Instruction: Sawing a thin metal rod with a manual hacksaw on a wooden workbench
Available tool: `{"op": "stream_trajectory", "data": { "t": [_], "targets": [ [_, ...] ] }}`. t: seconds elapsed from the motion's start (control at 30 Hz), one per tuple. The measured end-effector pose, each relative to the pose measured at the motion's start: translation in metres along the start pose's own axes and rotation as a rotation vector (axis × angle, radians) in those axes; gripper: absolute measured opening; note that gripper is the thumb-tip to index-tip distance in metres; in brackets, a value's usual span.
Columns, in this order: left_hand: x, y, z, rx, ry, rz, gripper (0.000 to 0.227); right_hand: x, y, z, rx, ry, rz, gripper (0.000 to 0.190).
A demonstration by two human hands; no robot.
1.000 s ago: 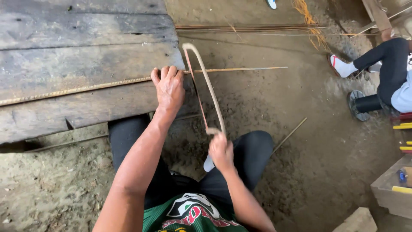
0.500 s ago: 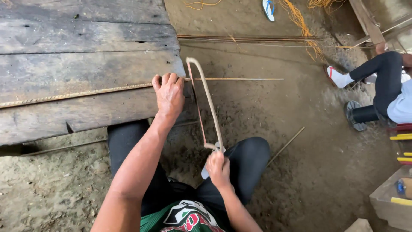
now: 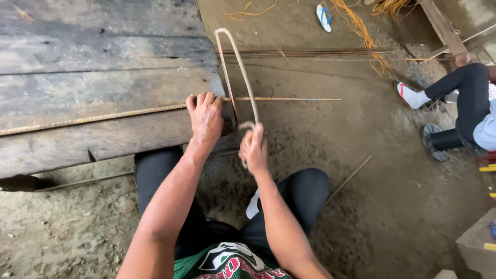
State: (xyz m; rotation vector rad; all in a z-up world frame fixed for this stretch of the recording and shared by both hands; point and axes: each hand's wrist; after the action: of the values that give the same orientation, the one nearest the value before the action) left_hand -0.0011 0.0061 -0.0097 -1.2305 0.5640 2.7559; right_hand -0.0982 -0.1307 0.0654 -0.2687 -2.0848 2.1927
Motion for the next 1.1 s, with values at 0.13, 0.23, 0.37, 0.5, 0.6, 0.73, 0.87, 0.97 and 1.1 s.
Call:
{"op": "stream_trajectory", "data": {
  "t": [0.13, 0.23, 0.37, 0.5, 0.6, 0.73, 0.87, 0.97, 1.1],
  "targets": [
    [0.001, -0.002, -0.003, 0.006, -0.030, 0.009, 0.006, 0.079, 0.059, 0.055, -0.137, -0.037, -0.028, 0.068],
    [-0.004, 0.001, 0.006, 0.005, -0.053, 0.019, 0.005, 0.091, 0.053, 0.066, -0.199, -0.020, -0.085, 0.070],
    [-0.004, 0.004, 0.006, -0.001, -0.037, 0.019, 0.006, 0.016, 0.007, 0.011, -0.145, 0.096, -0.184, 0.068],
    [-0.007, 0.004, 0.011, -0.017, -0.020, 0.017, 0.008, -0.042, -0.032, -0.038, 0.026, 0.160, -0.149, 0.078],
    [-0.003, 0.002, 0.005, -0.026, -0.045, 0.011, 0.009, -0.011, -0.027, -0.022, -0.032, 0.189, -0.176, 0.078],
    [-0.011, 0.002, 0.019, -0.005, -0.085, 0.024, 0.012, 0.070, 0.058, 0.070, -0.613, -0.295, -0.252, 0.070],
    [-0.011, 0.001, 0.018, 0.009, -0.105, -0.001, 0.015, 0.094, 0.063, 0.076, -0.135, 0.015, -0.159, 0.058],
    [-0.007, 0.004, 0.012, -0.023, -0.122, -0.003, 0.018, 0.014, 0.118, 0.055, -0.104, 0.218, -0.335, 0.054],
    [-0.008, 0.006, 0.019, -0.046, -0.081, 0.011, 0.015, -0.077, 0.082, -0.018, 0.291, 0.299, -0.250, 0.068]
  ]
}}
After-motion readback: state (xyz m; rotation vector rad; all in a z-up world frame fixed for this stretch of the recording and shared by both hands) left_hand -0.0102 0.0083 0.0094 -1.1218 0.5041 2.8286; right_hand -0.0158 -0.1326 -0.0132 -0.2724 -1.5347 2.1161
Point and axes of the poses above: each hand's wrist, its own x-axis away from the middle knuckle, its own z-axis out of the back of the hand, y = z × x, and after that the axes turned 5 degrees about y, right-handed
